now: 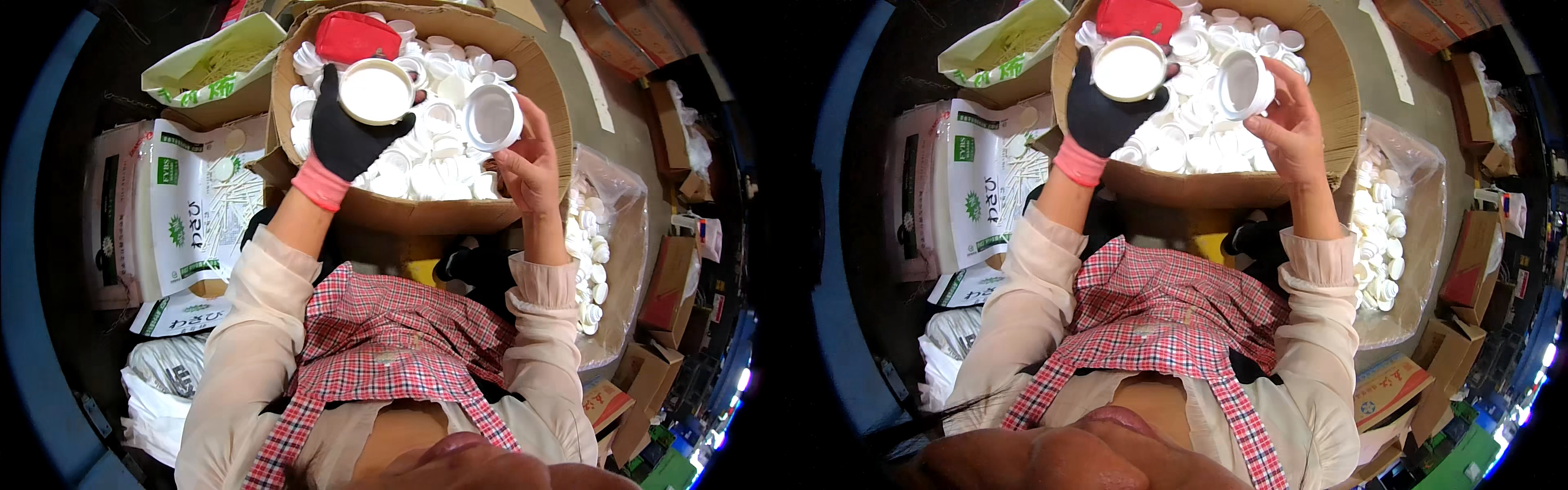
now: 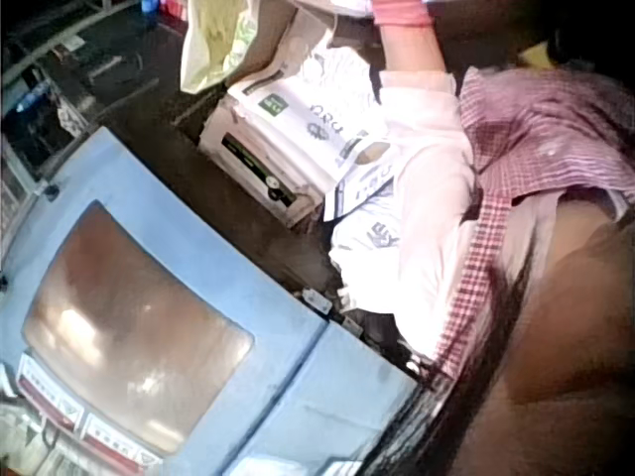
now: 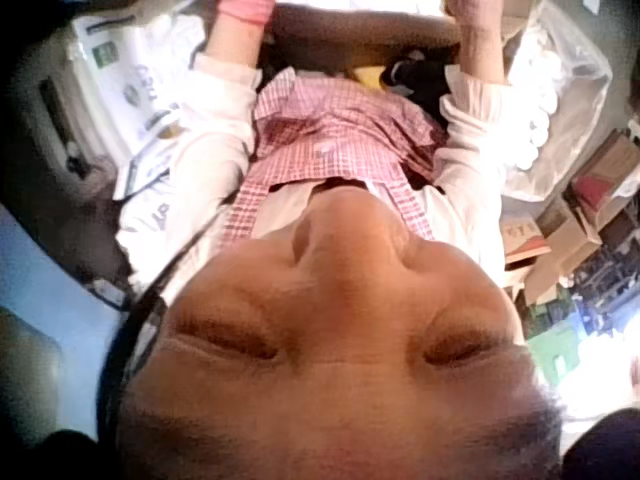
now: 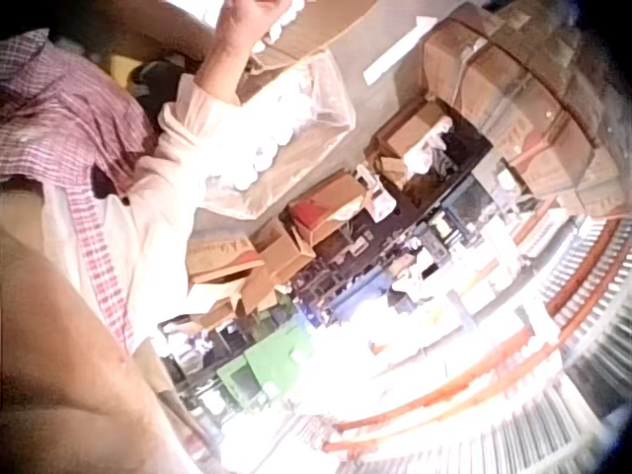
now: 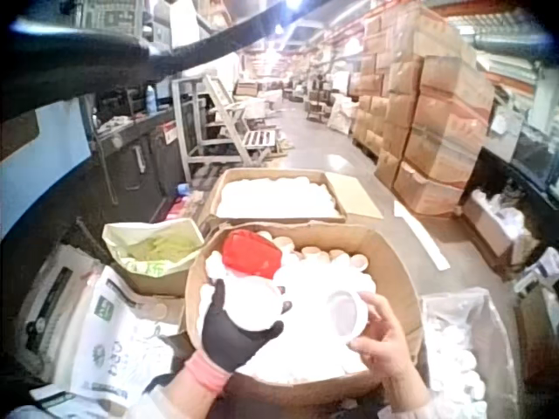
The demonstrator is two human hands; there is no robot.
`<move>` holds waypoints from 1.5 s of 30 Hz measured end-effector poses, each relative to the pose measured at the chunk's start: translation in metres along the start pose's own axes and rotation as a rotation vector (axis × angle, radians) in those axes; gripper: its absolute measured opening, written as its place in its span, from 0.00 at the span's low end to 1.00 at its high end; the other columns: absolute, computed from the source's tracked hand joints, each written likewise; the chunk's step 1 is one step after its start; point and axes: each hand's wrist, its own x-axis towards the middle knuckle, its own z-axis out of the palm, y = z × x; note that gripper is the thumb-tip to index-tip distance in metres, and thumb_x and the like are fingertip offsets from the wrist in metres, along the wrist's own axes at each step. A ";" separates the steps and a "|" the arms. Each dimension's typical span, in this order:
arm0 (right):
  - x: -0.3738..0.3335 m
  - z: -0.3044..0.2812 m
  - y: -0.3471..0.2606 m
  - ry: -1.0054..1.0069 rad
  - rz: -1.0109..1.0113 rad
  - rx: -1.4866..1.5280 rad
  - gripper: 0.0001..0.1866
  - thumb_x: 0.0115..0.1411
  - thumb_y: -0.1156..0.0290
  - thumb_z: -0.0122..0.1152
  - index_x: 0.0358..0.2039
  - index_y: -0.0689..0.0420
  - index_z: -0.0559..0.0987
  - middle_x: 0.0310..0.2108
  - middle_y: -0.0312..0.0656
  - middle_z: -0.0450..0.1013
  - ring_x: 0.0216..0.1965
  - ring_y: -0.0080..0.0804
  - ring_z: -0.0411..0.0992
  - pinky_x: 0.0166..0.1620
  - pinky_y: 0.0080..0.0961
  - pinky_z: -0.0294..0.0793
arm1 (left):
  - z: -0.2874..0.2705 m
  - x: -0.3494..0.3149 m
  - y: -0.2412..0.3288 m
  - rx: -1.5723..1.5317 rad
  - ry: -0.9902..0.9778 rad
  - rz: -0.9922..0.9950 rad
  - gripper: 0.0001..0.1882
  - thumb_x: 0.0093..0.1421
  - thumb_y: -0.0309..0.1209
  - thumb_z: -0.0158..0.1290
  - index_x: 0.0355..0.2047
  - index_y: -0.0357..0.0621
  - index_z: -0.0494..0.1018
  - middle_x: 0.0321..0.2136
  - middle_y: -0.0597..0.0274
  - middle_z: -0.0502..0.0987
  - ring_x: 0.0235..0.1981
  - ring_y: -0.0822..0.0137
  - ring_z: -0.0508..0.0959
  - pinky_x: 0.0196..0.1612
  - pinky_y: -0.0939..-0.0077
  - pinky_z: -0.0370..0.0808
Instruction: The person sits on the floor and repeatedly picks up white plastic cup halves from a cardboard box. They wipe the rim of each cup with a brown cloth, then fit the two halves together and place the assembled cup into a nearby container.
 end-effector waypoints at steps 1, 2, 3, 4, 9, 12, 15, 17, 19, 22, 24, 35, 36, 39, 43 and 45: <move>0.000 0.006 -0.003 -0.003 -0.018 -0.084 0.39 0.45 0.84 0.67 0.59 0.58 0.64 0.57 0.43 0.63 0.56 0.35 0.65 0.56 0.33 0.70 | 0.000 0.000 -0.004 0.086 0.006 0.001 0.30 0.59 0.44 0.52 0.58 0.40 0.64 0.52 0.57 0.73 0.54 0.62 0.72 0.64 0.62 0.56; -0.003 0.012 -0.004 0.000 -0.096 -0.203 0.39 0.45 0.84 0.67 0.59 0.57 0.65 0.57 0.43 0.63 0.56 0.35 0.64 0.56 0.32 0.70 | 0.002 0.002 -0.010 0.062 -0.005 -0.014 0.30 0.60 0.43 0.53 0.58 0.41 0.64 0.51 0.58 0.74 0.53 0.63 0.73 0.63 0.64 0.57; -0.005 0.020 -0.004 0.005 -0.174 -0.328 0.39 0.45 0.83 0.68 0.59 0.57 0.65 0.57 0.43 0.63 0.56 0.34 0.64 0.56 0.32 0.70 | 0.005 0.003 -0.014 0.036 -0.014 -0.027 0.29 0.60 0.41 0.54 0.58 0.41 0.64 0.51 0.58 0.75 0.53 0.64 0.74 0.63 0.66 0.58; -0.007 0.028 -0.003 0.009 -0.251 -0.452 0.39 0.45 0.83 0.68 0.59 0.57 0.65 0.57 0.42 0.63 0.56 0.34 0.64 0.55 0.32 0.70 | 0.009 0.003 -0.017 -0.087 -0.031 -0.048 0.30 0.60 0.40 0.53 0.60 0.40 0.61 0.52 0.57 0.74 0.54 0.64 0.73 0.63 0.66 0.58; -0.016 0.046 -0.010 0.033 -0.451 -0.971 0.37 0.41 0.78 0.72 0.55 0.58 0.69 0.51 0.45 0.65 0.52 0.41 0.65 0.51 0.32 0.69 | 0.022 0.002 -0.031 1.343 -0.089 0.431 0.32 0.58 0.32 0.55 0.61 0.38 0.58 0.58 0.54 0.67 0.57 0.60 0.70 0.60 0.65 0.65; -0.018 0.050 -0.009 0.050 -0.490 -1.122 0.37 0.40 0.76 0.74 0.54 0.57 0.70 0.48 0.45 0.66 0.48 0.43 0.66 0.49 0.33 0.68 | 0.023 0.001 -0.046 1.438 -0.052 0.542 0.35 0.51 0.22 0.59 0.59 0.35 0.60 0.57 0.54 0.68 0.54 0.62 0.72 0.57 0.74 0.68; -0.018 0.049 -0.006 0.065 -0.506 -1.170 0.38 0.39 0.76 0.74 0.54 0.57 0.71 0.47 0.45 0.66 0.45 0.42 0.66 0.47 0.33 0.68 | 0.021 0.001 -0.061 0.447 -0.067 0.201 0.30 0.57 0.21 0.54 0.59 0.35 0.60 0.59 0.54 0.65 0.57 0.62 0.68 0.60 0.71 0.65; -0.018 0.049 -0.006 0.068 -0.510 -1.182 0.38 0.39 0.77 0.74 0.54 0.57 0.71 0.47 0.45 0.66 0.45 0.42 0.65 0.47 0.33 0.68 | 0.020 0.001 -0.059 0.775 -0.141 0.342 0.27 0.60 0.22 0.51 0.60 0.35 0.59 0.60 0.54 0.64 0.59 0.62 0.67 0.61 0.71 0.64; -0.017 0.049 -0.005 0.060 -0.523 -1.189 0.38 0.39 0.77 0.73 0.54 0.57 0.71 0.47 0.45 0.66 0.45 0.42 0.65 0.46 0.33 0.68 | 0.021 0.000 -0.058 0.815 -0.165 0.369 0.26 0.63 0.23 0.48 0.61 0.35 0.58 0.60 0.53 0.63 0.59 0.62 0.66 0.61 0.70 0.64; -0.017 0.051 -0.004 0.052 -0.522 -1.182 0.37 0.39 0.78 0.73 0.54 0.57 0.71 0.47 0.45 0.66 0.45 0.42 0.65 0.46 0.32 0.69 | 0.024 -0.002 -0.058 0.571 -0.118 0.262 0.24 0.66 0.25 0.44 0.61 0.35 0.57 0.60 0.54 0.63 0.59 0.62 0.66 0.61 0.70 0.63; -0.017 0.052 -0.004 0.044 -0.529 -1.174 0.37 0.39 0.78 0.73 0.54 0.57 0.71 0.47 0.45 0.66 0.46 0.42 0.65 0.45 0.32 0.69 | 0.025 -0.002 -0.055 0.573 -0.079 0.213 0.23 0.68 0.27 0.41 0.62 0.35 0.56 0.60 0.54 0.63 0.59 0.63 0.66 0.61 0.71 0.64; -0.016 0.053 -0.003 0.015 -0.531 -1.173 0.37 0.40 0.76 0.73 0.55 0.56 0.71 0.50 0.46 0.65 0.46 0.43 0.65 0.45 0.31 0.70 | 0.045 -0.011 -0.044 0.627 -0.040 0.215 0.27 0.64 0.32 0.50 0.62 0.37 0.59 0.56 0.59 0.67 0.54 0.69 0.69 0.56 0.75 0.68; -0.015 0.054 -0.005 0.022 -0.482 -1.165 0.37 0.41 0.75 0.73 0.55 0.56 0.71 0.50 0.46 0.65 0.47 0.42 0.65 0.46 0.31 0.70 | 0.046 -0.011 -0.043 0.730 -0.012 0.211 0.28 0.62 0.31 0.53 0.61 0.37 0.60 0.55 0.60 0.68 0.53 0.70 0.69 0.55 0.75 0.68; -0.010 0.052 -0.004 0.088 -0.347 -0.781 0.37 0.45 0.65 0.73 0.56 0.60 0.69 0.55 0.47 0.63 0.52 0.38 0.64 0.52 0.30 0.67 | 0.045 -0.011 -0.045 0.479 0.024 0.061 0.33 0.56 0.28 0.59 0.61 0.39 0.61 0.55 0.60 0.68 0.53 0.71 0.70 0.55 0.75 0.68; 0.008 0.050 0.008 0.373 0.095 -0.323 0.37 0.67 0.41 0.37 0.41 0.68 0.77 0.32 0.41 0.75 0.34 0.25 0.73 0.39 0.21 0.70 | 0.047 -0.011 -0.054 0.602 -0.024 0.068 0.33 0.56 0.27 0.56 0.61 0.37 0.60 0.56 0.59 0.68 0.53 0.70 0.69 0.55 0.76 0.67; 0.008 0.050 0.016 0.438 0.143 -0.364 0.37 0.67 0.40 0.35 0.37 0.66 0.77 0.27 0.40 0.74 0.28 0.23 0.71 0.34 0.17 0.70 | 0.050 -0.015 -0.057 0.624 -0.004 0.054 0.32 0.57 0.27 0.55 0.61 0.36 0.60 0.56 0.60 0.68 0.53 0.71 0.69 0.55 0.77 0.66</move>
